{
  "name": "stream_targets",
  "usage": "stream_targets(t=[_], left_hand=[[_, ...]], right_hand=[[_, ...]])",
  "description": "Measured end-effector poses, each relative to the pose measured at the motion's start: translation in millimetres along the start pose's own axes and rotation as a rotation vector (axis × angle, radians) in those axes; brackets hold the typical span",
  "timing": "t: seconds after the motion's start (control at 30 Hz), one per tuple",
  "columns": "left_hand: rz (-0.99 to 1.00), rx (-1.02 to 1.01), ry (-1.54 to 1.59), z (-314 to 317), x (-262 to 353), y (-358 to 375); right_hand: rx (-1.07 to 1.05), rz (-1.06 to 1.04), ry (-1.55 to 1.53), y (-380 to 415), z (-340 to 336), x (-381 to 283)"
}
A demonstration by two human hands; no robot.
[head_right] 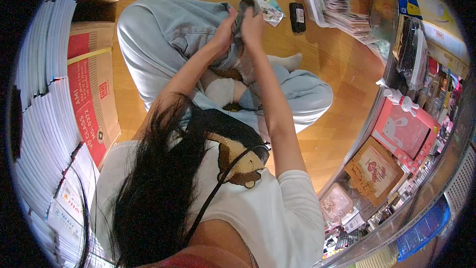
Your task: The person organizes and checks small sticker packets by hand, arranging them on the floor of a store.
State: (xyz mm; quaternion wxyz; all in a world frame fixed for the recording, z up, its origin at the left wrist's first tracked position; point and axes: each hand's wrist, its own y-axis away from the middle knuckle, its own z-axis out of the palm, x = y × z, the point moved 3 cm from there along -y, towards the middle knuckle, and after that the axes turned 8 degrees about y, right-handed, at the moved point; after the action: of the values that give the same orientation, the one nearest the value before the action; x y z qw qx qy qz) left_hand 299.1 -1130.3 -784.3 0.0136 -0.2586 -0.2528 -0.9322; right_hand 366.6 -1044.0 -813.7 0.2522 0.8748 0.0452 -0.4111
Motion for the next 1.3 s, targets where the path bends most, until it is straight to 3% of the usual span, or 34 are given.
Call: stream_targets(t=[0.07, 0.1, 0.23, 0.33, 0.43, 0.47, 0.57, 0.7, 0.73, 0.87, 0.97, 1.0, 1.13, 1.27, 1.3], left_hand=[[-0.077, 0.118, 0.06, 11, 17, 17], [-0.053, 0.071, 0.139, 9, 17, 18], [-0.021, -0.043, 0.268, -10, 6, 7], [-0.011, -0.037, 0.197, -7, 3, 12], [-0.03, -0.036, 0.176, -1, 9, 17], [-0.002, 0.065, 0.21, 2, 10, 21], [0.03, -0.006, 0.153, -7, 15, 21], [0.003, -0.03, 0.211, -19, 0, 10], [-0.002, -0.008, 0.214, -7, 9, 23], [-0.071, -0.051, 0.243, -14, 0, 21], [-0.04, -0.042, 0.231, -18, -1, 20], [-0.042, -0.044, 0.278, -17, 4, 24], [-0.002, -0.056, 0.368, -19, 6, 26], [0.066, -0.002, 0.271, -9, 12, 29], [0.089, 0.011, 0.23, -10, 13, 29]], right_hand=[[0.138, -0.337, 0.283, 42, 18, -21], [0.206, -0.502, 0.422, 65, 23, -32], [0.244, -0.669, 0.535, 56, 18, -40], [0.079, -0.308, 0.345, 16, 6, -36], [0.083, -0.088, 0.28, 23, -2, -49], [0.073, -0.31, 0.071, 25, 7, -41], [0.207, -0.493, 0.41, 74, 31, -35], [0.098, -0.486, 0.308, 67, 21, -26], [0.2, -0.539, 0.36, 60, 17, -26], [0.019, -0.187, 0.001, 28, 8, -25], [0.183, -0.437, 0.246, 65, 8, -39], [0.256, -0.625, 0.443, 82, 20, -33], [0.091, -0.725, 0.527, 100, 11, -29], [0.179, -0.85, 0.618, 69, 5, -34], [0.158, -0.661, 0.567, 60, 5, -30]])
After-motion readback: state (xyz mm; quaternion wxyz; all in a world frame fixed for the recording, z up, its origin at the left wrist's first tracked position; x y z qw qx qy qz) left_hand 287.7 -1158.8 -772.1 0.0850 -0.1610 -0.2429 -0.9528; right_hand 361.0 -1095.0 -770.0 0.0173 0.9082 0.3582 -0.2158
